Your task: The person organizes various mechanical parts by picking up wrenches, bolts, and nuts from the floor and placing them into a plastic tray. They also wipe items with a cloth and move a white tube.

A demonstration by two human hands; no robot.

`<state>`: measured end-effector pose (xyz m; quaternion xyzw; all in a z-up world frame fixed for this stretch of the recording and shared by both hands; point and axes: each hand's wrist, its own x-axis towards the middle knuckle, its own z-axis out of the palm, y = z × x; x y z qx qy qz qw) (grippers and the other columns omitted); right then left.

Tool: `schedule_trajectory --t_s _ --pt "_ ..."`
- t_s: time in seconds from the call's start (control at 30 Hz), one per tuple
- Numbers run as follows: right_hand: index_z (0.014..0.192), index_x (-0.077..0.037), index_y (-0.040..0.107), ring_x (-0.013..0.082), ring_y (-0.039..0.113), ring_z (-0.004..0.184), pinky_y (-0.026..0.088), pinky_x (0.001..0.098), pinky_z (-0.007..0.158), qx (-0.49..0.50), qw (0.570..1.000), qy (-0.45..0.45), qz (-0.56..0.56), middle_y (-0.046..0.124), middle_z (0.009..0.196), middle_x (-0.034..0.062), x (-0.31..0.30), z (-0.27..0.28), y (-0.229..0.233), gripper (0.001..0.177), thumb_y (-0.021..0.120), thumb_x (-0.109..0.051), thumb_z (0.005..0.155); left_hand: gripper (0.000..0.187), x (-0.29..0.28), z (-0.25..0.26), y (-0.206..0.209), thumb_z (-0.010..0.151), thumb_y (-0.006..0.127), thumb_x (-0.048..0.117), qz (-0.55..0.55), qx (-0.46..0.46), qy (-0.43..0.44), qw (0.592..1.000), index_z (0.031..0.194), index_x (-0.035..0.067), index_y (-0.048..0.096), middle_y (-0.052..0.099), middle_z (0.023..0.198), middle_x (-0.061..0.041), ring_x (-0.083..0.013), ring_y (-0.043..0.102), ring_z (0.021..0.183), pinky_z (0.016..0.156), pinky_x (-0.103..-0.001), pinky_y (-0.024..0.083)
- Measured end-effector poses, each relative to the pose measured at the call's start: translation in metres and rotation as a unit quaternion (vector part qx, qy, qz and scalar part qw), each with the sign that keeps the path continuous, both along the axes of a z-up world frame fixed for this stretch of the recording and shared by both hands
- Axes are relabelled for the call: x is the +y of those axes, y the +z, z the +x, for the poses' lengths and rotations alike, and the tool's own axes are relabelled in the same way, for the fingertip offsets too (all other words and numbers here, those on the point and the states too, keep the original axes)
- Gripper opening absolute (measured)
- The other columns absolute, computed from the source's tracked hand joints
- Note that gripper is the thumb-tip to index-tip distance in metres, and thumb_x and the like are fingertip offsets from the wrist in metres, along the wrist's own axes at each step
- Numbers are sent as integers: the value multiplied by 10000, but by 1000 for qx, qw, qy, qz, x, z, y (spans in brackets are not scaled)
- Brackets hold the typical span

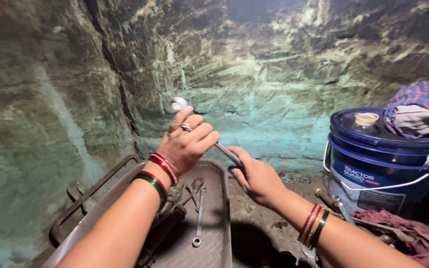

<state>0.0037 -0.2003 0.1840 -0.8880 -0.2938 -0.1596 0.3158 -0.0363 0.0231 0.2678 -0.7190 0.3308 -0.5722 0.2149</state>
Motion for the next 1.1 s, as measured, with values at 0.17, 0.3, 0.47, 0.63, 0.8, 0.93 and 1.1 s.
schedule_trajectory --t_s 0.17,0.3,0.47,0.63,0.8,0.93,1.1 --pt "1234 -139 626 389 719 850 562 456 771 -16 998 10 58 728 904 195 -37 25 -32 328 603 -275 937 304 -41 20 -33 833 572 88 -165 -4 -38 985 1129 108 639 667 1193 -88 -292 585 1210 1101 -434 382" --pt "1161 -98 683 408 700 975 549 470 838 18 994 -103 -35 743 997 208 -103 65 -61 317 648 -312 930 261 -46 58 -108 957 578 197 -369 363 201 831 1179 107 683 656 1235 -131 -328 586 1256 1044 -435 497" --pt "1219 -152 716 380 696 1061 535 462 942 90 952 -220 -194 740 1102 208 -195 91 -69 352 653 -245 886 283 -14 98 -222 995 525 158 -419 492 345 681 1087 64 776 727 1139 -226 -375 720 1083 912 -463 595" --pt "1304 -219 702 343 722 1097 560 431 972 162 911 -265 -272 740 1156 196 -240 77 -81 463 627 -148 852 290 -14 101 -274 1002 513 175 -361 485 415 680 1080 115 786 751 1120 -155 -302 739 1076 894 -413 614" --pt "1379 -303 632 322 716 1131 576 432 964 184 894 -305 -273 738 1209 152 -249 36 -83 538 581 -114 878 291 -22 106 -277 998 508 146 -390 480 418 665 1069 119 789 759 1101 -142 -297 752 1051 878 -414 624" --pt "1466 -425 517 312 723 1123 591 430 964 225 868 -327 -298 732 1207 124 -241 6 -72 651 607 -148 884 306 -20 108 -277 1025 493 169 -400 473 409 670 1065 96 787 757 1095 -157 -311 750 1041 878 -417 615" --pt "1302 -433 674 271 691 1123 595 409 944 120 846 -306 -419 733 1162 53 -238 -11 -80 472 499 -176 947 229 -10 122 -276 963 589 135 -498 470 393 615 1094 104 774 734 1113 -202 -354 719 1065 869 -438 614"
